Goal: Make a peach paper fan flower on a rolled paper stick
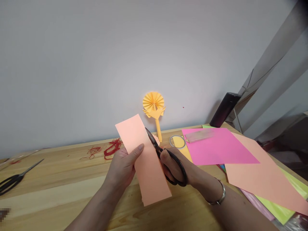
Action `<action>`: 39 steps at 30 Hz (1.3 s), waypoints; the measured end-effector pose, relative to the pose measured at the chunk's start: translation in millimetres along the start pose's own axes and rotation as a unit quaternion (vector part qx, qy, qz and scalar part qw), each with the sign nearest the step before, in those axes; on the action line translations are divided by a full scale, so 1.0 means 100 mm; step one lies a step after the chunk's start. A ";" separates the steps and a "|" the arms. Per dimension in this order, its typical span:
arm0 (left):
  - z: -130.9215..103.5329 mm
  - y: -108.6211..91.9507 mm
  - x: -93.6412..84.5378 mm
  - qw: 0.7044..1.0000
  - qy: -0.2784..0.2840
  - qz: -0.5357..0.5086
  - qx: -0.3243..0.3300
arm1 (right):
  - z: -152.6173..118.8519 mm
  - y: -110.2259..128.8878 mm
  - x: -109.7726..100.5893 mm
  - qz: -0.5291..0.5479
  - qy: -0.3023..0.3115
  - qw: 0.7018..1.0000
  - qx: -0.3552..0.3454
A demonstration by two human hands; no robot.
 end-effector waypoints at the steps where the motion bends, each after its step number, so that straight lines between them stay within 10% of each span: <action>1: 0.00 0.00 0.00 1.000 -0.002 0.000 0.000 | 0.00 -0.01 0.01 0.001 0.000 1.000 -0.003; 39: 0.00 -0.02 0.01 1.000 -0.002 -0.004 -0.007 | -0.02 0.00 0.01 0.042 -0.002 0.999 0.011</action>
Point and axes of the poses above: each hand's wrist, its own z-axis towards the middle knuckle, its own x-axis out of the palm, y = z × x, the point moved 2 cm from there along z, towards the middle knuckle, and after that the axes turned 13 degrees about -y, right-handed, at the moved point
